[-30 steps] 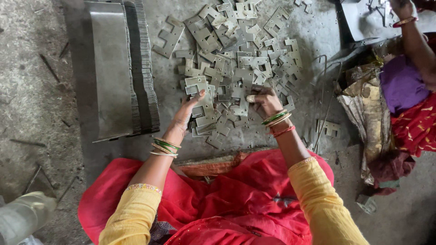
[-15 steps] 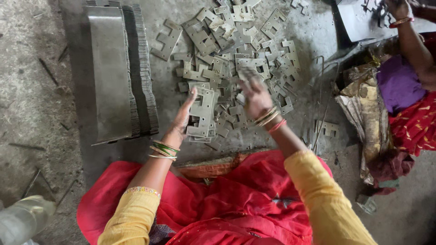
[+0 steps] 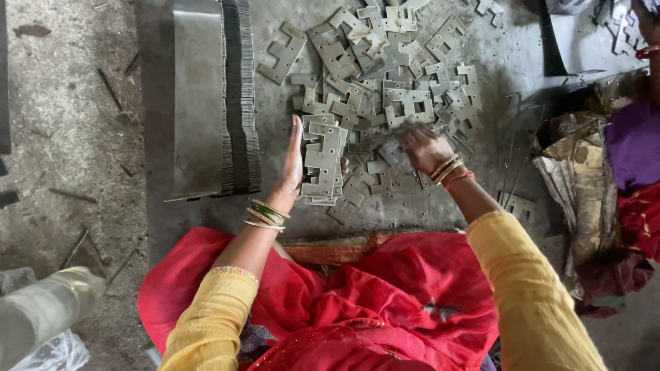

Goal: The person sits on the floor and sorts small metal brackets from a scattered pile into neat stacks. They repeatedly pick up individual pieces, align them, and place them into growing stacks beside them.

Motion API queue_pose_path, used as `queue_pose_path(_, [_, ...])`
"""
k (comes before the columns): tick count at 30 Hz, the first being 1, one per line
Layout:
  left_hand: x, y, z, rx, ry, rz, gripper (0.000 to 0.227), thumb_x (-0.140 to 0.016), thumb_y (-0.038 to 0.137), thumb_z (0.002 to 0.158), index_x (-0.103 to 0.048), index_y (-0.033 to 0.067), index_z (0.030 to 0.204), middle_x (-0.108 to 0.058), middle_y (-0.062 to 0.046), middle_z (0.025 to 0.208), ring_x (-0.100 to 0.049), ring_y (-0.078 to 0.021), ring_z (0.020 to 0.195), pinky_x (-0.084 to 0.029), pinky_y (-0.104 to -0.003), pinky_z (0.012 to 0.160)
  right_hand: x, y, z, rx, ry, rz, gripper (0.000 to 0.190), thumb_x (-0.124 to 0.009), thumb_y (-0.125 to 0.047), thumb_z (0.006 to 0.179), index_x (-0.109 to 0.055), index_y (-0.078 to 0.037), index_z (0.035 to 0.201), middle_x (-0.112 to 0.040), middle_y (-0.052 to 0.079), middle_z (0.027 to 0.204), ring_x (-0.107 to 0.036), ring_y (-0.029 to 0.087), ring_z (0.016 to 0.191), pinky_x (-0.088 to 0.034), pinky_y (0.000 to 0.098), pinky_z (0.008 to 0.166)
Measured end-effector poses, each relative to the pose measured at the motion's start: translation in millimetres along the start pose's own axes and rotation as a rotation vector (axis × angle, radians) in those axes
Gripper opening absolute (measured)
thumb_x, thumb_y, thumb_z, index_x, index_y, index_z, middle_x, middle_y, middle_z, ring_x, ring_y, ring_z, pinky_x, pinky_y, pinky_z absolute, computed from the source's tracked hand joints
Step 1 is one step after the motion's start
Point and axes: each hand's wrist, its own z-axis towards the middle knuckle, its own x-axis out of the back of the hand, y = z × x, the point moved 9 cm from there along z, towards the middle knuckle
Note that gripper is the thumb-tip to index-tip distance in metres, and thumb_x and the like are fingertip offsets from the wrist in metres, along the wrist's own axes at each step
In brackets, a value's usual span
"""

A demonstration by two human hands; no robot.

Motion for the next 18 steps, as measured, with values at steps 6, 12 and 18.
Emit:
queue_pose_path(6, [-10.0, 14.5, -12.4, 0.091, 0.042, 0.141, 0.103, -0.039, 0.078, 0.087, -0.006, 0.0184, 0.165, -0.006, -0.003, 0.172, -0.011, -0.0180, 0.156, -0.017, -0.042, 0.121, -4.2, 39.4, -1.8, -0.671, 0.117, 0.679, 0.027, -0.069, -0.003, 0.086, -0.076, 0.000, 0.112, -0.079, 0.013, 0.093, -0.074, 0.019, 0.071, -0.062, 0.0337, 0.063])
queue_pose_path(12, [-33.7, 8.7, -31.4, 0.283, -0.170, -0.084, 0.113, -0.060, 0.081, 0.077, -0.028, 0.0098, 0.159, -0.037, -0.025, 0.165, -0.040, -0.0364, 0.151, -0.035, -0.054, 0.121, -20.1, -9.2, 9.0, -0.725, 0.067, 1.298, 0.025, -0.070, -0.003, 0.086, -0.074, 0.004, 0.110, -0.076, 0.014, 0.088, -0.071, 0.015, 0.065, -0.059, 0.0257, 0.053])
queue_pose_path(18, [-1.5, -3.3, -24.9, 0.177, -0.057, 0.223, 0.103, -0.060, 0.073, 0.081, -0.035, 0.0152, 0.162, -0.032, -0.009, 0.167, -0.022, -0.0195, 0.151, -0.014, -0.049, 0.120, -8.4, -49.1, 18.6, -0.450, -0.042, 1.096, 0.029, -0.067, -0.013, 0.094, -0.068, -0.005, 0.122, -0.078, 0.011, 0.100, -0.069, 0.019, 0.070, -0.056, 0.0284, 0.055])
